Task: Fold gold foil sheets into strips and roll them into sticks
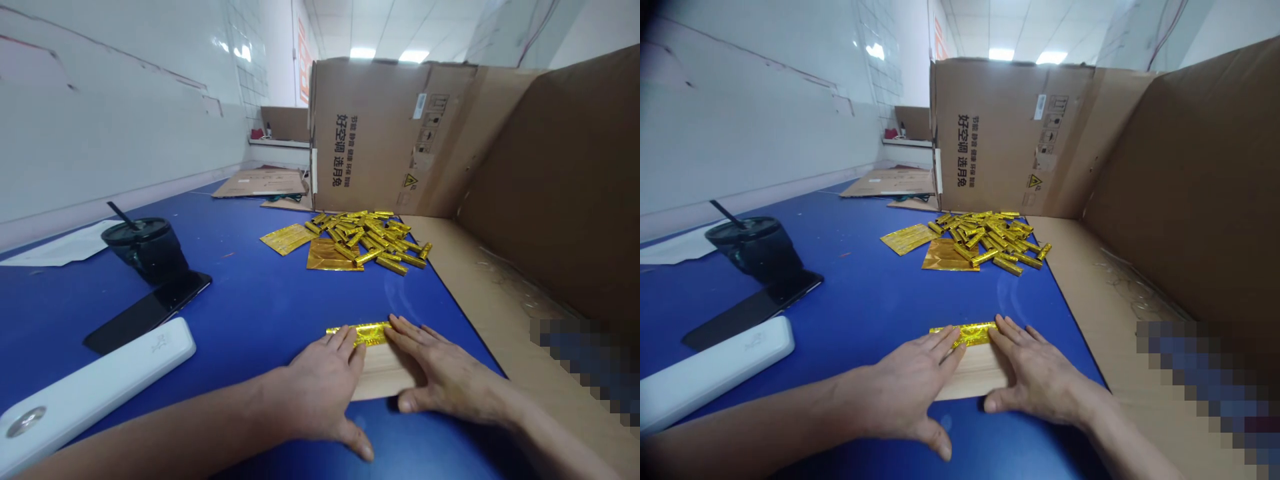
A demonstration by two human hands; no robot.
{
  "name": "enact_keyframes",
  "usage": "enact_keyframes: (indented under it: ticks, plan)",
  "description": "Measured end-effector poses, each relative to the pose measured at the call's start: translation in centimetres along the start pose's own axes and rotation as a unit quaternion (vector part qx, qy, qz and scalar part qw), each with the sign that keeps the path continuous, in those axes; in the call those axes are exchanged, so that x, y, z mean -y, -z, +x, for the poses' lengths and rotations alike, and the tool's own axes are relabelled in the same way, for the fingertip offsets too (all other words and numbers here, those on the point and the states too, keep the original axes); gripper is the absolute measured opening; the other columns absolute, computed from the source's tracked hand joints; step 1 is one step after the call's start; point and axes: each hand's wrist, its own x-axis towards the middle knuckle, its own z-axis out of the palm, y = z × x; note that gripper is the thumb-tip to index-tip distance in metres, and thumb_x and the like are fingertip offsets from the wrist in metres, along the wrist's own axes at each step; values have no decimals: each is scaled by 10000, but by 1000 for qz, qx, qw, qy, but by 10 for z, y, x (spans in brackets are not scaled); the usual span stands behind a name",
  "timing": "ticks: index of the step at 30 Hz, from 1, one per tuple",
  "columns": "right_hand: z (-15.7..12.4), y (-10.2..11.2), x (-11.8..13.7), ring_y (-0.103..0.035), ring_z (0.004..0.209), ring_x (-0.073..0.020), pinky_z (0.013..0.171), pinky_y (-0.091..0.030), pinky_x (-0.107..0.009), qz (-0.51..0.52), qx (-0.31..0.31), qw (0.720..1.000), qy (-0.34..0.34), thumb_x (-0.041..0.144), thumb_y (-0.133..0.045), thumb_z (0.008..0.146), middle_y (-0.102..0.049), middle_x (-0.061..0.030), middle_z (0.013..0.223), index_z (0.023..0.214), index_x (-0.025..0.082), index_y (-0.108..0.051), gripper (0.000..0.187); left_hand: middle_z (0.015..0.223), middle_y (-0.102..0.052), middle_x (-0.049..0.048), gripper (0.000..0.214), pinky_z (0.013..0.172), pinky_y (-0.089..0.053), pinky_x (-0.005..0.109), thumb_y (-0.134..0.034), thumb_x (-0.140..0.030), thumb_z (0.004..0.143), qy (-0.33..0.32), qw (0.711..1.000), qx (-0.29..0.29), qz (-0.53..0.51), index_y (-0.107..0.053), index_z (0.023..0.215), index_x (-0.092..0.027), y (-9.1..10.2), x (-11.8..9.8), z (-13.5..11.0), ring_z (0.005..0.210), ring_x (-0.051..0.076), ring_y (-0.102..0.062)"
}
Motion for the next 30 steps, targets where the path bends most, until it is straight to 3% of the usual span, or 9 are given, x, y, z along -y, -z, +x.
enact_keyframes:
  ticks: [3,7,12,18,23,30]
  plan:
    - [-3,4,-3,-140,1248,-302,992,-172,-475,20,29,999,1,555,-648,530,-176,-152,1380,1305,192,-294,926,1320,-269,211,903,953,-227,379,-432,-691,625,4,1000,8,-21,-289,1263,-69,4,8,0,1214,313,-235]
    - [-5,8,-3,-165,1252,-262,990,-198,-458,32,20,999,-9,403,-629,650,-220,-124,1377,1258,221,-384,680,1229,-384,143,688,889,-312,358,-491,-572,678,13,998,-11,-54,-386,1208,-144,15,12,0,1118,274,-355]
    - [-6,13,-5,-214,1241,-257,977,-243,-448,68,10,998,6,483,-510,738,-271,-111,1364,1184,220,-481,519,942,-477,89,549,754,-387,324,-400,-615,706,52,994,-16,-95,-565,977,-166,27,6,4,893,223,-449]
    - [-6,14,-11,-241,1238,-220,984,-229,-444,116,4,993,14,477,-357,828,-310,-77,1354,1103,251,-551,405,874,-548,74,449,718,-390,305,-227,-435,853,58,992,-13,-109,-588,908,-173,20,10,13,823,191,-507]
    - [-3,14,-12,-291,1219,-202,988,-229,-425,154,-17,987,39,430,-298,863,-397,-58,1306,973,221,-604,386,899,-610,64,457,724,-390,308,-179,-367,875,51,993,-7,-106,-591,897,-171,15,14,17,838,197,-548]
    - [0,16,-8,-322,1200,-189,947,-297,-327,194,-20,980,41,397,-373,847,-622,-57,1002,751,195,-595,315,905,-634,65,372,765,-389,290,-292,-369,848,90,982,-17,-163,-607,918,-183,9,14,20,887,201,-563]
